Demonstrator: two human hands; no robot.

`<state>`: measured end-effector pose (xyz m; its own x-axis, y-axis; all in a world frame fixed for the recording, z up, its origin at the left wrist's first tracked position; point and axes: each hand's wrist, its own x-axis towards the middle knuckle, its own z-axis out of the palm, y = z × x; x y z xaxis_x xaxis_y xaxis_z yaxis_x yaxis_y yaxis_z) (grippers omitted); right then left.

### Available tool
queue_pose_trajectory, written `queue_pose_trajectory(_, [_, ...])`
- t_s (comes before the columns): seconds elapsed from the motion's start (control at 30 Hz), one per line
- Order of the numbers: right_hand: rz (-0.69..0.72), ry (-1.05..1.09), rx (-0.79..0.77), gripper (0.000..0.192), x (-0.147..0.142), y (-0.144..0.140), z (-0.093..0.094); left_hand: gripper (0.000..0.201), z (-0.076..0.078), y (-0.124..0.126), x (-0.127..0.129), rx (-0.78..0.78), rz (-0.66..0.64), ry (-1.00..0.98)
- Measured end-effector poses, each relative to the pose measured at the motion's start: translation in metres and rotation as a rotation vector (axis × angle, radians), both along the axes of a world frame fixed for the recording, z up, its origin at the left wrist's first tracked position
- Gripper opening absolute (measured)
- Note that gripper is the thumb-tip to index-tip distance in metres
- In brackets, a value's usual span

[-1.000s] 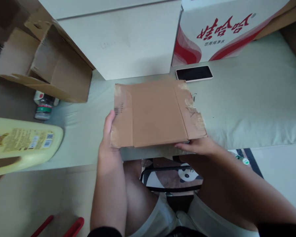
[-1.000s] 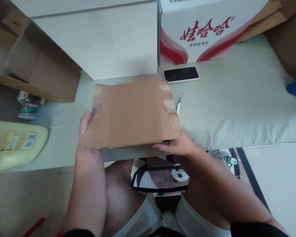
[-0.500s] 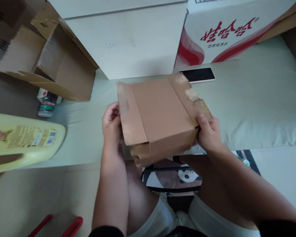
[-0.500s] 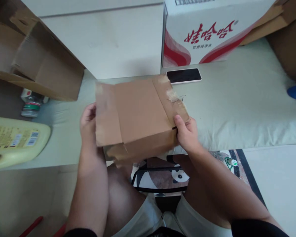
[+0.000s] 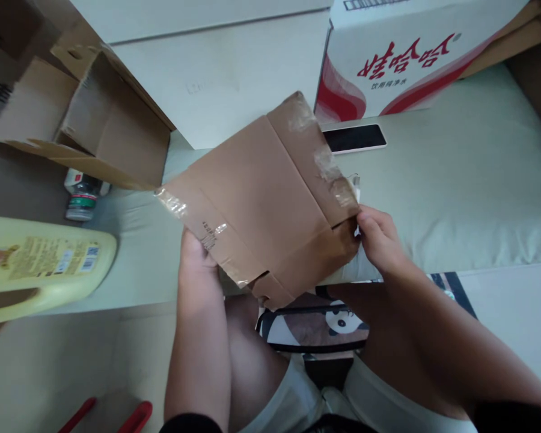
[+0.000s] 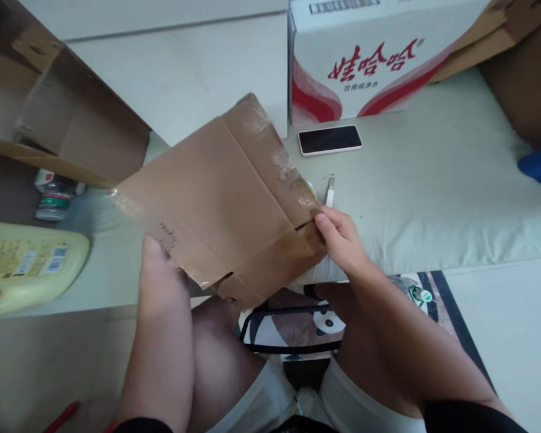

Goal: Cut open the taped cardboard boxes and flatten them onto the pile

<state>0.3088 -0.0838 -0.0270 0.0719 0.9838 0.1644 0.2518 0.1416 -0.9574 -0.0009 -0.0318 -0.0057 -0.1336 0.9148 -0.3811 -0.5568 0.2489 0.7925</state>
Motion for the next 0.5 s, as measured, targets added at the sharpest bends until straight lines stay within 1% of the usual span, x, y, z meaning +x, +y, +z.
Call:
queue_pose_trajectory(0.07, [0.058, -0.066, 0.052, 0.057, 0.007, 0.003, 0.003, 0.035, 0.007, -0.002, 0.004, -0.045, 0.001, -0.027])
queue_pose_trajectory(0.13, [0.026, -0.074, 0.050, 0.046, 0.013, 0.006, 0.002, 0.032, 0.011, -0.002, 0.007, -0.041, 0.050, -0.037])
queue_pose_trajectory(0.17, [-0.015, -0.029, 0.026, 0.042, 0.016, 0.007, 0.001, 0.031, 0.011, -0.001, 0.007, -0.024, 0.093, -0.036])
queue_pose_trajectory(0.23, [-0.059, 0.152, -0.062, 0.044, 0.018, 0.008, -0.002, 0.029, 0.009, 0.001, 0.009, 0.032, 0.191, -0.038])
queue_pose_trajectory(0.3, [0.011, 0.349, -0.182, 0.046, 0.015, 0.006, -0.004, 0.028, 0.006, 0.004, 0.009, 0.083, 0.252, -0.038])
queue_pose_trajectory(0.33, [0.076, 0.402, -0.238, 0.046, 0.012, 0.003, -0.004, 0.027, 0.003, 0.005, 0.010, 0.103, 0.251, -0.029])
queue_pose_trajectory(0.4, [0.172, 0.417, -0.330, 0.049, 0.005, -0.003, 0.002, 0.023, -0.002, 0.007, 0.010, 0.135, 0.200, 0.013])
queue_pose_trajectory(0.43, [0.186, 0.402, -0.369, 0.051, 0.000, -0.008, 0.008, 0.023, -0.006, 0.008, 0.010, 0.149, 0.166, 0.039])
queue_pose_trajectory(0.5, [0.154, 0.382, -0.449, 0.054, -0.006, -0.017, 0.024, 0.028, -0.012, 0.010, 0.010, 0.179, 0.109, 0.086])
